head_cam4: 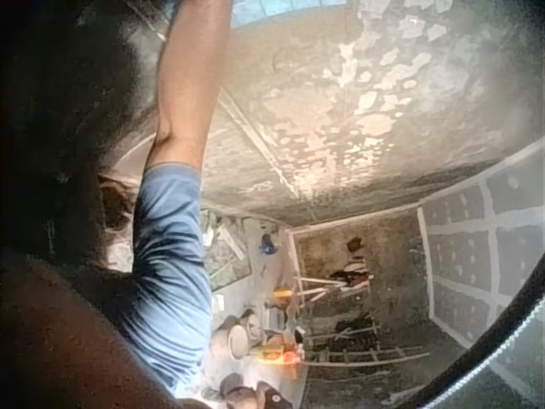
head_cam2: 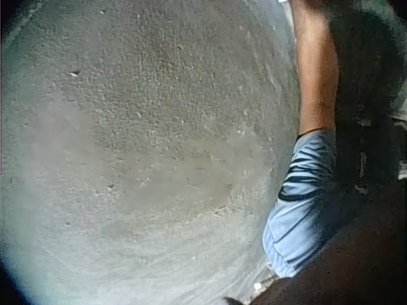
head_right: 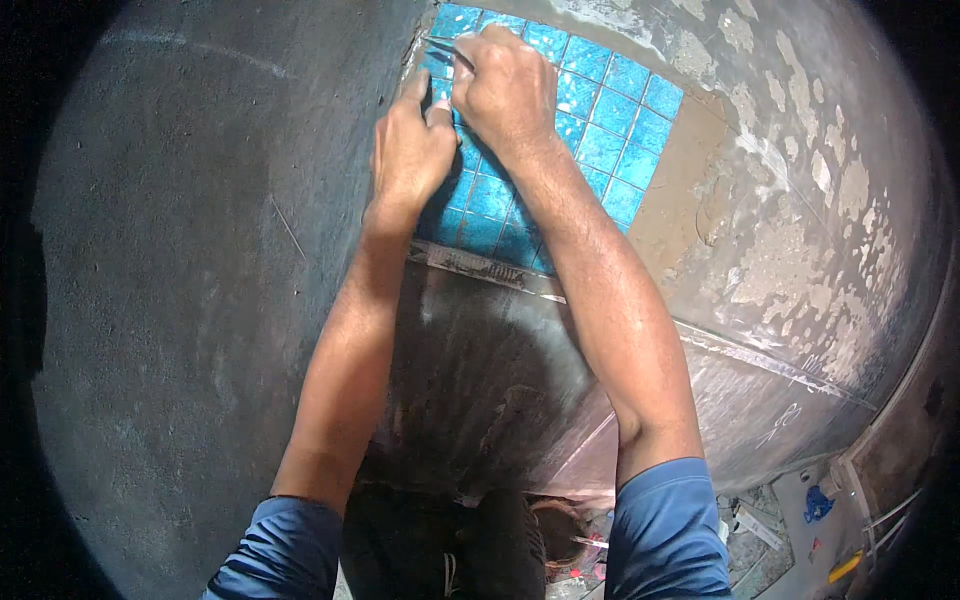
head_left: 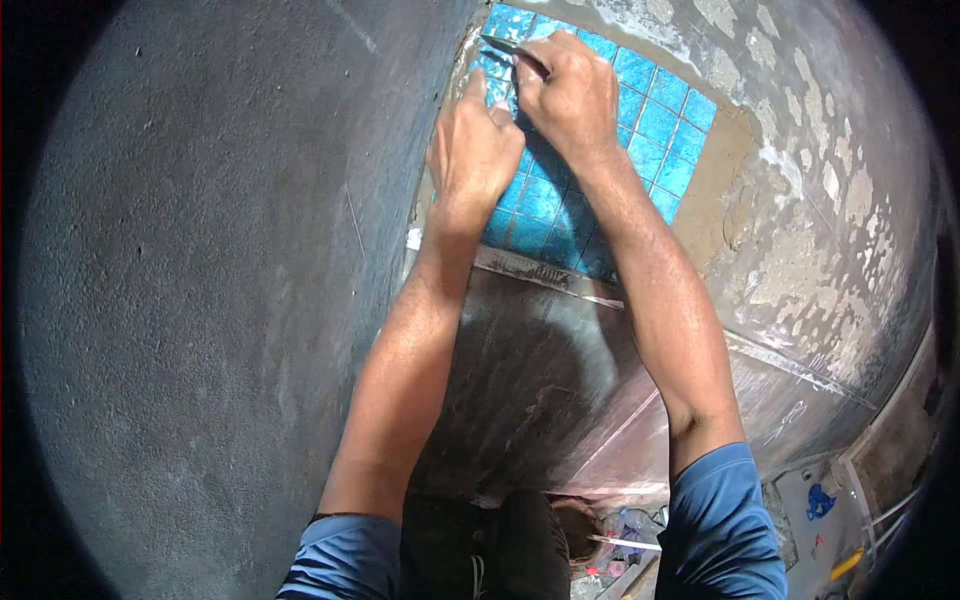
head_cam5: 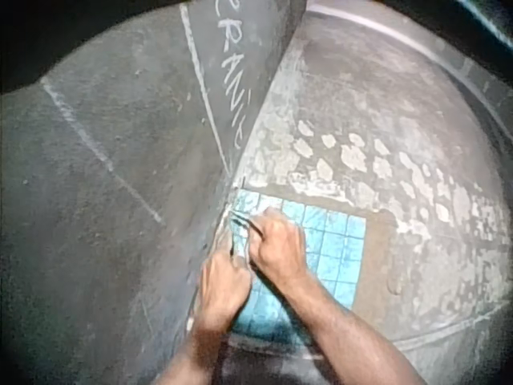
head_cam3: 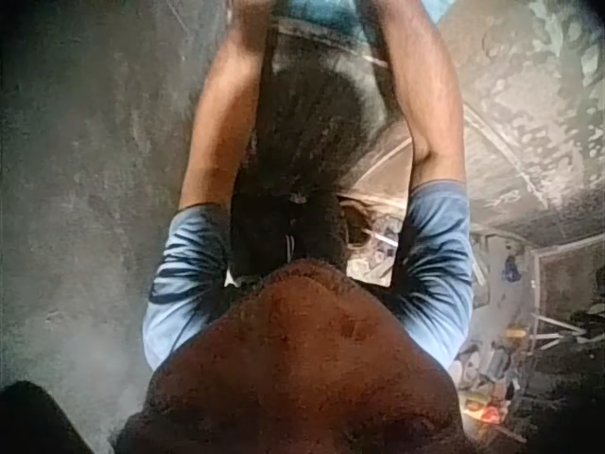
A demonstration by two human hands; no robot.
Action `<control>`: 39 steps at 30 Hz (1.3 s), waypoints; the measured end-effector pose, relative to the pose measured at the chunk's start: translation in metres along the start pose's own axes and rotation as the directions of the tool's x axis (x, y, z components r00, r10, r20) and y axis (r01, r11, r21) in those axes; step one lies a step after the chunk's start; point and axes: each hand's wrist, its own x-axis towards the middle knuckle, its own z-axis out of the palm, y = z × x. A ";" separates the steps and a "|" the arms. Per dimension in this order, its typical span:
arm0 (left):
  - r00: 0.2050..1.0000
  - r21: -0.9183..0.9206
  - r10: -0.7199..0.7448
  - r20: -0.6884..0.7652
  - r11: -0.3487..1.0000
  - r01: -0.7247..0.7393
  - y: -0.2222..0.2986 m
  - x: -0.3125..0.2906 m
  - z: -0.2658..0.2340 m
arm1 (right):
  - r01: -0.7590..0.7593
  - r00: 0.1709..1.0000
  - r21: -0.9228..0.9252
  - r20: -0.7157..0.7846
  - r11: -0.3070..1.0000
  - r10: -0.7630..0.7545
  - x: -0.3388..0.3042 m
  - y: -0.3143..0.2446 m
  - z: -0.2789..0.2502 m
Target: The person applies mortar to a section of blue mosaic wall tiles and cleans the grout lines using a small metal scraper.
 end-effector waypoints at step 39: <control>0.998 -0.003 -0.065 0.004 0.998 0.065 -0.015 -0.019 -0.001 | 0.105 0.990 -0.026 0.098 0.994 -0.102 -0.018 0.006 0.003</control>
